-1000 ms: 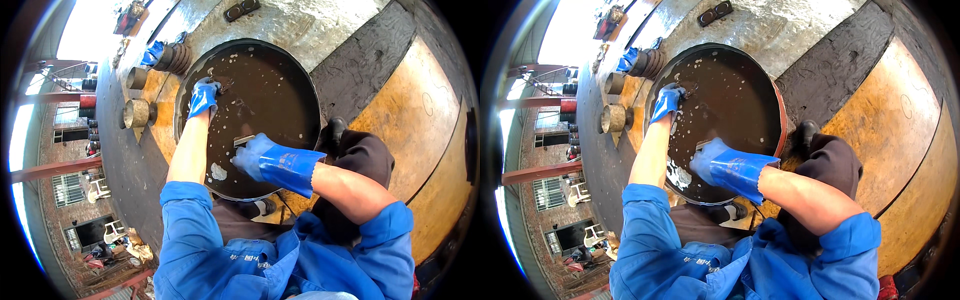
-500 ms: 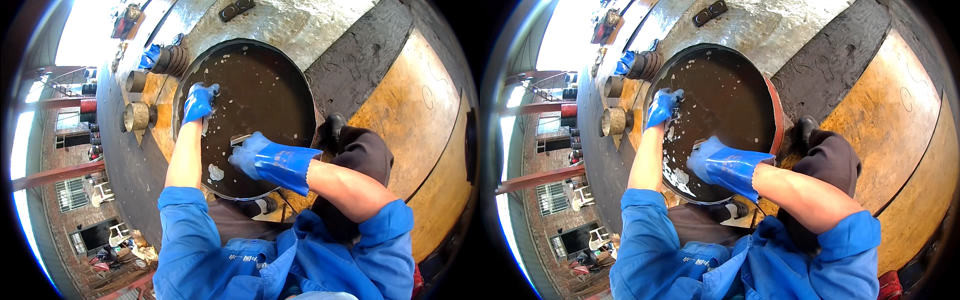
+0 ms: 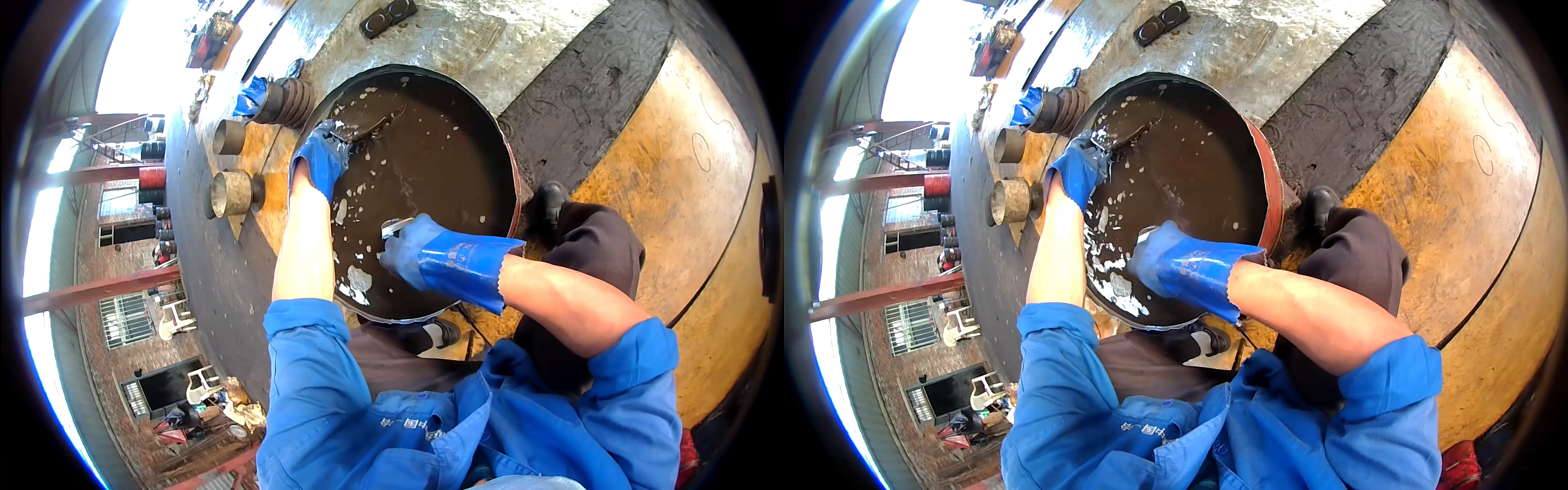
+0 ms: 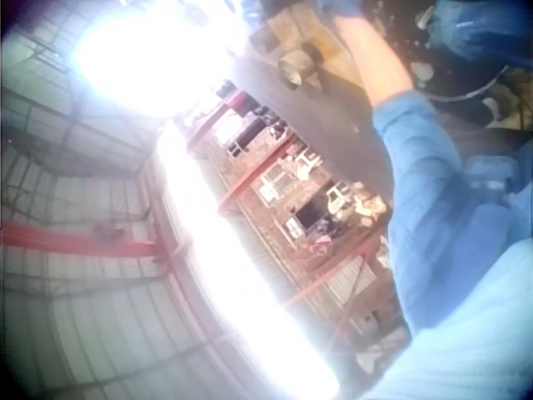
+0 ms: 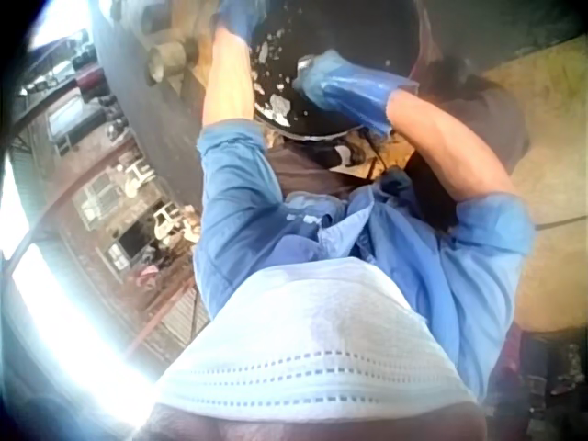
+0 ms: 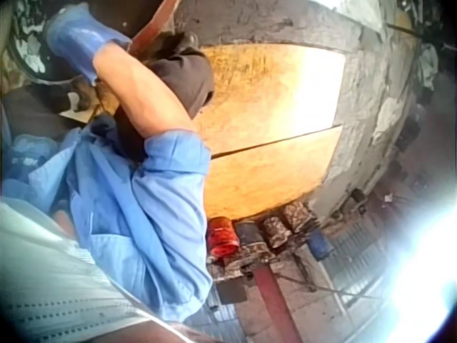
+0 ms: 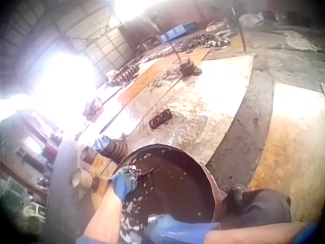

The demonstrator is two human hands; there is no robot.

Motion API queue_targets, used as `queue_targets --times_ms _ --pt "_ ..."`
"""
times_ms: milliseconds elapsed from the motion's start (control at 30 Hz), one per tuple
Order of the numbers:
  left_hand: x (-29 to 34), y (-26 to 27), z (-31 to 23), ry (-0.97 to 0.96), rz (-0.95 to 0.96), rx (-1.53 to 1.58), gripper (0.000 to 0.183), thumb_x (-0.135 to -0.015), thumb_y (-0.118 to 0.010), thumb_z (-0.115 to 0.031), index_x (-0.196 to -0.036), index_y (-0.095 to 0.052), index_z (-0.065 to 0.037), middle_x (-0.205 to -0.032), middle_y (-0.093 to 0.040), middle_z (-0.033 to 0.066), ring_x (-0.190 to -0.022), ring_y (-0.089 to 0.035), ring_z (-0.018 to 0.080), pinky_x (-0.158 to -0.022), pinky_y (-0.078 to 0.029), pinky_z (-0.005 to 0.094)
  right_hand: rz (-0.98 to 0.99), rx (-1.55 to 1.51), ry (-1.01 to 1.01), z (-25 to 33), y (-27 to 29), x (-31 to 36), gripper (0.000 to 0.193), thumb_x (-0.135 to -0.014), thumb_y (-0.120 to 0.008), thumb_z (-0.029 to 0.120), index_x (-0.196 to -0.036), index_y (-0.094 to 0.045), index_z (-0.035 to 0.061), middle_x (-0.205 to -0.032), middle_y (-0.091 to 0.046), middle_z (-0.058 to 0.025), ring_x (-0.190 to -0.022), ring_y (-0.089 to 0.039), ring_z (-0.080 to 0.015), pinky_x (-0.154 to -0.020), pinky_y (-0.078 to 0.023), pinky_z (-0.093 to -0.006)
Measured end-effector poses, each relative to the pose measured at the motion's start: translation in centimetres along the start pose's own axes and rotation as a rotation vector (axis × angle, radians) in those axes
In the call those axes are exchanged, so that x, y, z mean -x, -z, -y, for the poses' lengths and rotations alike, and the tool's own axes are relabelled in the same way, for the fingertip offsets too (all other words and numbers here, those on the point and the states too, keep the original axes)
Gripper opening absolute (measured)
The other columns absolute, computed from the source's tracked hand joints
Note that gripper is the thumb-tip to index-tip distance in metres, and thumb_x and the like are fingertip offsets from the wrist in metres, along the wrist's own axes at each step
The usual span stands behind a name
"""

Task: The person cleans metal components in a circular container of liquid using a brush. They dip the parts into the fluid, scrub the surfaces, and then set them aside.

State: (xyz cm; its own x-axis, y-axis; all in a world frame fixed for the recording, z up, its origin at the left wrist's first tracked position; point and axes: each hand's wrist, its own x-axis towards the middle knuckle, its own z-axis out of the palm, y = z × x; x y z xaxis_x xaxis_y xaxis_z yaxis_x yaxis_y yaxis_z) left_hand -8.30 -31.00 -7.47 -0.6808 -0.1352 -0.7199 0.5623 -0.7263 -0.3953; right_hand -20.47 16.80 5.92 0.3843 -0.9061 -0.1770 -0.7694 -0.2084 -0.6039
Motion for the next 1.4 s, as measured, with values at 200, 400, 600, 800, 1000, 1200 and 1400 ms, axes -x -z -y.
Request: queue_targets --times_ms 200,400,600,800,1000,1200,1400 --pt "-9.1 1.8 10.2 -0.566 0.055 -1.071 0.043 -0.104 -0.056 -0.031 -0.141 -0.056 -0.010 -0.119 -0.069 0.0223 -0.093 -0.069 0.0296 -0.068 -0.057 0.0448 0.039 0.018 -0.134 -3.8 -0.7 -0.4 0.027 -0.096 -0.060 0.020 -0.119 -0.073 0.0129 -0.116 -0.074 -0.0100 -0.107 -0.073 -0.0296 -0.090 -0.058 -0.0443" --pt "-5.6 2.0 11.4 -0.588 -0.019 -1.846 0.035 -0.103 -0.060 -0.030 -0.131 -0.062 -0.010 -0.119 -0.067 0.0212 -0.081 -0.068 0.0282 -0.051 -0.051 0.0392 -0.002 -0.009 -0.086 -3.3 -0.8 -0.2 0.026 -0.094 -0.062 0.019 -0.116 -0.074 0.0120 -0.114 -0.074 -0.0106 -0.107 -0.073 -0.0297 -0.090 -0.058 -0.0449" --pt "-1.2 3.9 21.1 -0.525 -0.274 -1.517 0.027 -0.099 -0.071 -0.031 -0.116 -0.069 -0.010 -0.081 -0.065 0.0120 -0.069 -0.064 0.0223 -0.051 -0.051 0.0306 0.001 0.016 -0.092 -3.0 -1.0 -1.0 0.025 -0.091 -0.063 0.020 -0.112 -0.074 0.0112 -0.111 -0.075 -0.0124 -0.105 -0.073 -0.0310 -0.087 -0.059 -0.0461" --pt "-2.2 4.4 18.8 -0.438 -0.235 -1.297 0.019 -0.095 -0.076 -0.027 -0.106 -0.068 -0.013 -0.095 -0.069 0.0082 -0.077 -0.065 0.0218 -0.057 -0.051 0.0304 -0.159 -0.038 -0.049 -4.3 -2.2 -1.0 0.023 -0.088 -0.067 0.022 -0.107 -0.074 0.0120 -0.107 -0.075 -0.0103 -0.104 -0.073 -0.0306 -0.084 -0.058 -0.0466" --pt "0.5 6.5 20.6 -0.528 -0.150 -1.255 0.021 -0.094 -0.078 -0.023 -0.109 -0.068 -0.012 -0.104 -0.068 0.0047 -0.090 -0.065 0.0235 -0.061 -0.052 0.0302 -0.230 -0.054 -0.032 -4.7 -2.8 -0.5 0.020 -0.086 -0.069 0.023 -0.103 -0.072 0.0124 -0.104 -0.074 -0.0090 -0.103 -0.072 -0.0304 -0.084 -0.058 -0.0469" --pt "3.6 8.4 21.4 -0.574 -0.217 -1.449 0.025 -0.096 -0.076 -0.031 -0.110 -0.067 -0.011 -0.097 -0.069 0.0058 -0.073 -0.064 0.0181 -0.049 -0.049 0.0251 -0.295 -0.046 -0.042 -5.0 -3.1 0.1 0.022 -0.086 -0.070 0.023 -0.105 -0.072 0.0134 -0.106 -0.074 -0.0086 -0.102 -0.072 -0.0318 -0.084 -0.058 -0.0464" --pt "8.1 9.4 20.4 -0.820 -0.343 -1.779 0.028 -0.096 -0.073 -0.034 -0.106 -0.070 -0.008 -0.079 -0.066 0.0042 -0.056 -0.056 0.0137 -0.049 -0.047 0.0275 -0.448 -0.154 -0.060 -5.3 -3.8 0.7 0.019 -0.091 -0.067 0.028 -0.104 -0.073 0.0166 -0.099 -0.074 -0.0114 -0.095 -0.072 -0.0360 -0.082 -0.058 -0.0474"
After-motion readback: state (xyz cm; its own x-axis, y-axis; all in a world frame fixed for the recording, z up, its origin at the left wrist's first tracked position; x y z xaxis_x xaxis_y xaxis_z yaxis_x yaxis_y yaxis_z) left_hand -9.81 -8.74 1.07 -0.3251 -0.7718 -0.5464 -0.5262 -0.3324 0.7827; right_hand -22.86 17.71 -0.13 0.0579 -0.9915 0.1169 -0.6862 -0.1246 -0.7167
